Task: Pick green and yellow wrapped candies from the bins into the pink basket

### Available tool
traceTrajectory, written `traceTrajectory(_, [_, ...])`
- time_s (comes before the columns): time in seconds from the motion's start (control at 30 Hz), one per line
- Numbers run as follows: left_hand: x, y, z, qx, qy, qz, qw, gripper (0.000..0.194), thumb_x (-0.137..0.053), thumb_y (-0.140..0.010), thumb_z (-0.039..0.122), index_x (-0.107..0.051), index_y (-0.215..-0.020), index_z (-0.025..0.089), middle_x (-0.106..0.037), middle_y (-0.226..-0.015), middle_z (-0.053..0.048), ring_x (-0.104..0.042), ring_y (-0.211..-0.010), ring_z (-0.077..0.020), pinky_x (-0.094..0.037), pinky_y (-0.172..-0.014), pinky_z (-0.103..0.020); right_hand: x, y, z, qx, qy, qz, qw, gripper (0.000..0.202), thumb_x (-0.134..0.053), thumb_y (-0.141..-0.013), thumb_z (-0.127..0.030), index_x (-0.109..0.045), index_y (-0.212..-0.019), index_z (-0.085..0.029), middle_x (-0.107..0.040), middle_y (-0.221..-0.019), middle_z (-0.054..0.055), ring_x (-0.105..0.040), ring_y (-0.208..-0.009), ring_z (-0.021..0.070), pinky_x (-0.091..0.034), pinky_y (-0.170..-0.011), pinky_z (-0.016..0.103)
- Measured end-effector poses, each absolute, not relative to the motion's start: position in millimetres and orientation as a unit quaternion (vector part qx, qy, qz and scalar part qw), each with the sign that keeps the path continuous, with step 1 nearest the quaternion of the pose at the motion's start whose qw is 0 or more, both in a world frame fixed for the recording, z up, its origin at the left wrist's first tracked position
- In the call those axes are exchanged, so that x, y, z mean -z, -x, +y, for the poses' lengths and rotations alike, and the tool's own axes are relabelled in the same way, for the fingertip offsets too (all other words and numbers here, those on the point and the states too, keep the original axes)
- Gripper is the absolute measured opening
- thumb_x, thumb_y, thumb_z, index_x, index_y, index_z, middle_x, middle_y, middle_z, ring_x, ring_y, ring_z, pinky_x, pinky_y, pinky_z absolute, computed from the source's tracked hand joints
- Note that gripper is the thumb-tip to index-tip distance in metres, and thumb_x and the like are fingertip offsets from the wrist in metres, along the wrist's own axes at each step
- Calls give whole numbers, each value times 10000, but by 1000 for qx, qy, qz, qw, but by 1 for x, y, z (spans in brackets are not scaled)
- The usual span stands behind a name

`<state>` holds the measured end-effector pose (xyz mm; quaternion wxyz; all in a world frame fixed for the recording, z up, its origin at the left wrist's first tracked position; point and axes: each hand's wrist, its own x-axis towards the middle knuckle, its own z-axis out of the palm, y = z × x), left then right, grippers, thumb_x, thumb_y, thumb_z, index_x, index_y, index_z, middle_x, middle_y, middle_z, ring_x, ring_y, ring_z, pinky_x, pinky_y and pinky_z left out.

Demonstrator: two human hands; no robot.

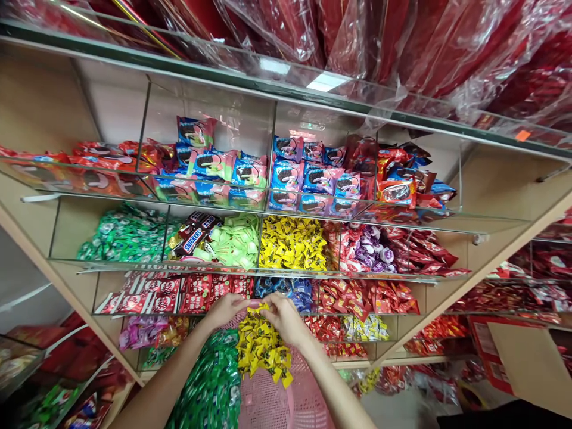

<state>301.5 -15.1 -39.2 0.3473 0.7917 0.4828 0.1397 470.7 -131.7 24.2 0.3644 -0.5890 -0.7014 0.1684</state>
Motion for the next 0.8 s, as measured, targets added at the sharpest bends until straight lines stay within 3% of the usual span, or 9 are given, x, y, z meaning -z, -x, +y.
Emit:
traceTrajectory(0.23, [39,-301,-15,-155,-817,465,304,565,-346,-707,689,-540,-617,166,-478,-558,39,-406,-538,-87,-204,-495,-197,-1,-471,-119,-133,607,-724,299,128,-499,-791,-189,-541,-912,-195,-569,-883,37,-535,-800,153,-397,-709,250])
traceTrajectory(0.8, [36,-301,-17,-152,-816,475,292,592,-332,-686,723,-555,-612,179,-488,-559,31,-413,-537,-94,-206,-486,-201,9,-462,-119,-97,602,-751,253,156,-550,-778,-238,-515,-925,-199,-536,-924,51,-523,-853,173,-410,-724,258])
